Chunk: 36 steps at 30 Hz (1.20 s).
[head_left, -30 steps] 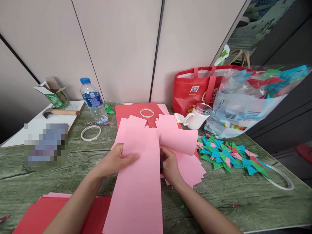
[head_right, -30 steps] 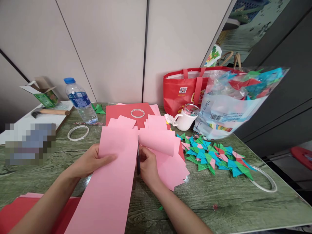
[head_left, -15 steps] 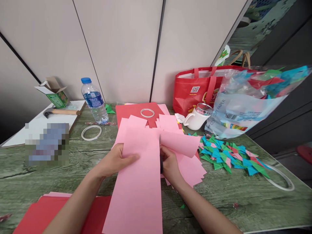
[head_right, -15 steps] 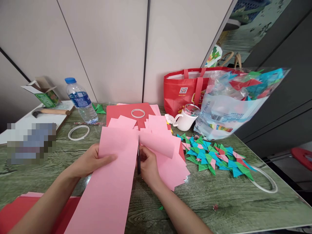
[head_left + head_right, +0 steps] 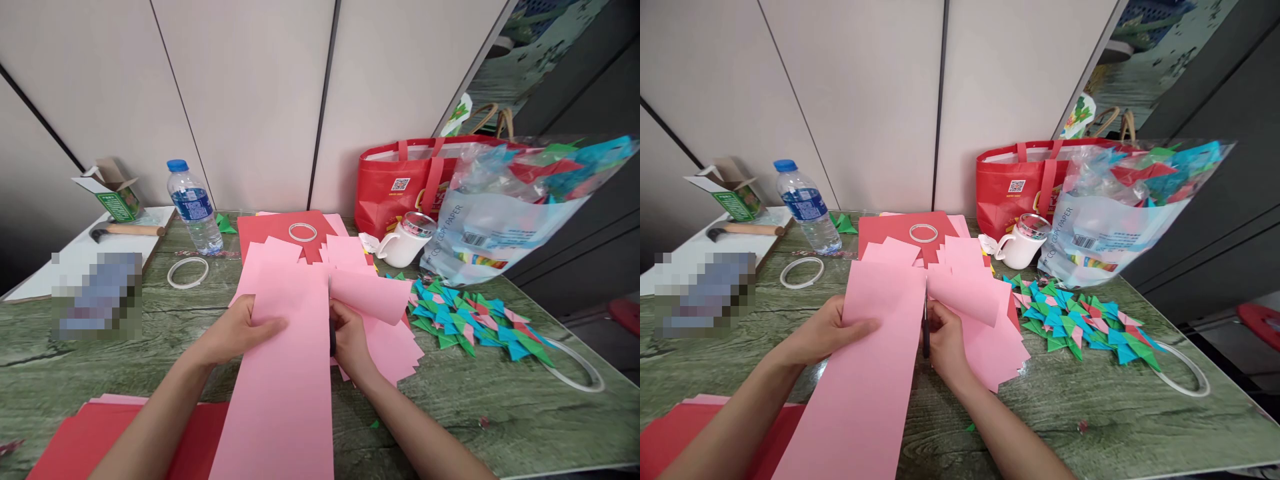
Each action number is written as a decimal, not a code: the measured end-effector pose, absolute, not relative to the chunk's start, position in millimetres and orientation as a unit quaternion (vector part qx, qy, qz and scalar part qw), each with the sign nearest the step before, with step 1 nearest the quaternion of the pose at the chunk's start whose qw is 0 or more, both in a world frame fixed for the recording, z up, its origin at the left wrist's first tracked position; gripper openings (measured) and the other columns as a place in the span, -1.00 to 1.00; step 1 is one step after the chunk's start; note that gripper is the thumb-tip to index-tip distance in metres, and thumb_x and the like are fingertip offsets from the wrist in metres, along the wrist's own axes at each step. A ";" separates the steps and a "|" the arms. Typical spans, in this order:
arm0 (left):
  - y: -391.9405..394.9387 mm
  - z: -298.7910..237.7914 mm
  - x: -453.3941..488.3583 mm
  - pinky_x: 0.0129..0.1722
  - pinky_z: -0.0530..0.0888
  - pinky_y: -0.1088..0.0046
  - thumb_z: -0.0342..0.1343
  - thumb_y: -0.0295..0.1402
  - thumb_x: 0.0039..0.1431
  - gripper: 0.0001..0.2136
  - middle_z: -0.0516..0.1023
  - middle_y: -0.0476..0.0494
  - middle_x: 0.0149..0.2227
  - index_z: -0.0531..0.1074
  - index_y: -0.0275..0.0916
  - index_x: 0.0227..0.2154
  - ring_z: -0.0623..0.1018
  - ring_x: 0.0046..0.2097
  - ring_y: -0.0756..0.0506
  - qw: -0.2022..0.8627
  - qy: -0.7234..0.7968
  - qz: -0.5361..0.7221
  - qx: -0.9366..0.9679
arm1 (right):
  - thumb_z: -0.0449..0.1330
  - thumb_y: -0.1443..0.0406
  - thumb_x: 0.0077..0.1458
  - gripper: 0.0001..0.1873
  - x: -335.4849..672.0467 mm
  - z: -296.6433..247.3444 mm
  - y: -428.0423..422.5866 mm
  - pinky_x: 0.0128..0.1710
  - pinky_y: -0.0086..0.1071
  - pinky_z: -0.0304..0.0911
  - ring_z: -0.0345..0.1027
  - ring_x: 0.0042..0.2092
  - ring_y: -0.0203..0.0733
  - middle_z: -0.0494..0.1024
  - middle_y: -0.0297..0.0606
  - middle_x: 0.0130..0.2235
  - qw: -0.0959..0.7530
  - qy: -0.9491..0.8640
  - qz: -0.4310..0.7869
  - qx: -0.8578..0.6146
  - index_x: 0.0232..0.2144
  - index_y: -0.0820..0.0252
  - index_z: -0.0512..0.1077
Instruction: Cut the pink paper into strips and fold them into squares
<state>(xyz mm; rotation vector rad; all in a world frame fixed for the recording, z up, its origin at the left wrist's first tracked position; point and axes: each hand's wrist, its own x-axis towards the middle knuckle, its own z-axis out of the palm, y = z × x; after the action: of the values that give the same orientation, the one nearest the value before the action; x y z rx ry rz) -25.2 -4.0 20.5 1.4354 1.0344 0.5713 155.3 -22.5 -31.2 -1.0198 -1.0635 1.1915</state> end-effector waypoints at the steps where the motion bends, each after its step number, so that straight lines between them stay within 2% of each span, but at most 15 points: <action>1: -4.0 20.4 -25.1 -0.49 0.43 0.51 0.11 -0.23 0.01 -0.78 0.52 -0.07 -0.41 0.44 -0.30 -0.37 0.49 -0.42 -0.04 0.597 0.447 0.246 0.619 | 0.24 0.40 -0.32 -0.86 155.4 -30.7 -22.6 -0.48 -0.42 0.25 0.33 -0.49 -0.26 0.50 -0.36 -0.53 0.583 -0.457 0.508 -0.440 -0.57 0.22 0.36; 10: -2.9 20.2 -24.3 -0.49 0.44 0.51 0.10 -0.23 0.02 -0.78 0.52 -0.07 -0.40 0.44 -0.30 -0.37 0.49 -0.41 -0.04 0.597 0.441 0.245 0.623 | 0.16 0.47 -0.35 -0.88 154.4 -29.5 -23.7 -0.57 -0.50 0.19 0.26 -0.54 -0.32 0.47 -0.42 -0.59 0.584 -0.450 0.493 -0.462 -0.61 0.24 0.37; 20: -3.4 20.7 -25.0 -0.46 0.47 0.41 0.08 -0.19 0.02 -0.72 0.54 -0.16 -0.38 0.43 -0.35 -0.36 0.51 -0.38 -0.12 0.568 0.449 0.212 0.656 | 0.20 0.41 -0.32 -0.87 155.7 -31.5 -21.5 -0.47 -0.42 0.28 0.36 -0.46 -0.24 0.53 -0.34 -0.51 0.595 -0.447 0.496 -0.446 -0.55 0.23 0.39; 36: -4.8 22.0 -23.2 -0.43 0.48 0.37 0.08 -0.21 0.01 -0.72 0.56 -0.19 -0.34 0.45 -0.34 -0.33 0.53 -0.35 -0.16 0.569 0.447 0.219 0.654 | 0.21 0.46 -0.34 -0.84 154.5 -30.0 -21.8 -0.44 -0.42 0.26 0.32 -0.44 -0.25 0.50 -0.37 -0.51 0.605 -0.426 0.506 -0.444 -0.55 0.23 0.40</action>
<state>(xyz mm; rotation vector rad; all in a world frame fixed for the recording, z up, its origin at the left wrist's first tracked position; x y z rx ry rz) -23.2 -4.8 22.0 1.5355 1.0504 0.5153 154.5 -21.8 -30.0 -1.0264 -0.9862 1.1700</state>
